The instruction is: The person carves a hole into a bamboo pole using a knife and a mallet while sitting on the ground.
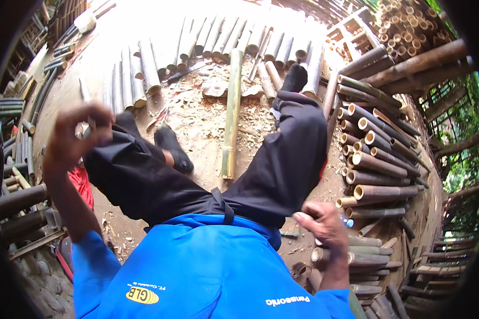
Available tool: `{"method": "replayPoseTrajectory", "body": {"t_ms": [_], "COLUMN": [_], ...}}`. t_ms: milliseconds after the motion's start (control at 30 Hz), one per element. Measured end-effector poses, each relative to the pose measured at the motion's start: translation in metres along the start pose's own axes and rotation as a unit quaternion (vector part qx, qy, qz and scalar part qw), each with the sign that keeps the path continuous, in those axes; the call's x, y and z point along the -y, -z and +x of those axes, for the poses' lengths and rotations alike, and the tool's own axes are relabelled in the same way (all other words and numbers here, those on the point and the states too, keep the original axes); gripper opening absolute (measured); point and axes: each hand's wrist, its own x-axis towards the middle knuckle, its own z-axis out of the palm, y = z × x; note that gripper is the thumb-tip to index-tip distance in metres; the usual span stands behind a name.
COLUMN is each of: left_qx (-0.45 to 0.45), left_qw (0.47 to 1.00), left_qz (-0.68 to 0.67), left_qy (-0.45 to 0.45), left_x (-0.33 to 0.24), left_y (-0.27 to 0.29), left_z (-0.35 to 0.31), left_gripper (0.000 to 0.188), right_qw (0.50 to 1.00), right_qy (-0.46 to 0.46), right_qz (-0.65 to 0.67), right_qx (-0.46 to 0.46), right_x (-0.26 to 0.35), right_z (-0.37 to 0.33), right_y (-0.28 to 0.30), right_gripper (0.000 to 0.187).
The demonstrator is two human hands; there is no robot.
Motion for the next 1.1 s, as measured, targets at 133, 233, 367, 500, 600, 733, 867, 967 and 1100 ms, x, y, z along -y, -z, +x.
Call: {"method": "replayPoseTrajectory", "body": {"t_ms": [133, 233, 367, 500, 600, 733, 867, 967, 1100], "left_qx": [0.15, 0.185, 0.14, 0.076, 0.091, 0.034, -0.01, 0.018, 0.016], "left_qw": [0.988, 0.98, 0.967, 0.942, 0.935, 0.934, 0.902, 0.891, 0.907], "left_qz": [-0.039, -0.019, -0.014, 0.101, 0.143, 0.155, 0.352, 0.386, 0.2], "left_qy": [-0.002, 0.072, 0.212, 0.309, 0.312, 0.322, 0.251, 0.239, 0.37], "left_x": [0.056, 0.114, 0.214, 0.33, 0.393, 0.449, 0.481, 0.487, 0.468], "left_y": [0.032, 0.014, -0.047, -0.159, -0.253, -0.34, -0.373, -0.362, -0.341], "left_z": [0.113, 0.197, 0.262, 0.291, 0.27, 0.26, 0.253, 0.265, 0.268], "left_gripper": [0.029, 0.03, 0.028, 0.022, 0.029, 0.041, 0.039, 0.025, 0.044], "right_qw": [0.931, 0.918, 0.965, 1.0, 0.992, 0.975, 0.977, 0.98, 0.985], "right_qy": [0.196, 0.184, 0.14, 0.014, 0.03, 0.107, 0.047, 0.021, 0.04], "right_qz": [-0.077, 0.084, -0.01, 0.017, -0.007, -0.14, -0.098, -0.071, -0.036], "right_qx": [-0.297, -0.341, -0.22, -0.002, 0.125, 0.133, 0.182, 0.186, 0.163], "right_x": [0.006, 0.033, 0.058, 0.041, 0.017, -0.023, -0.019, -0.028, -0.04], "right_z": [0.021, 0.091, 0.231, 0.349, 0.408, 0.462, 0.472, 0.473, 0.471], "right_y": [0.113, 0.161, 0.135, 0.038, -0.032, -0.08, -0.102, -0.097, -0.083], "right_gripper": [0.029, 0.029, 0.028, 0.015, 0.016, 0.02, 0.023, 0.023, 0.023]}}
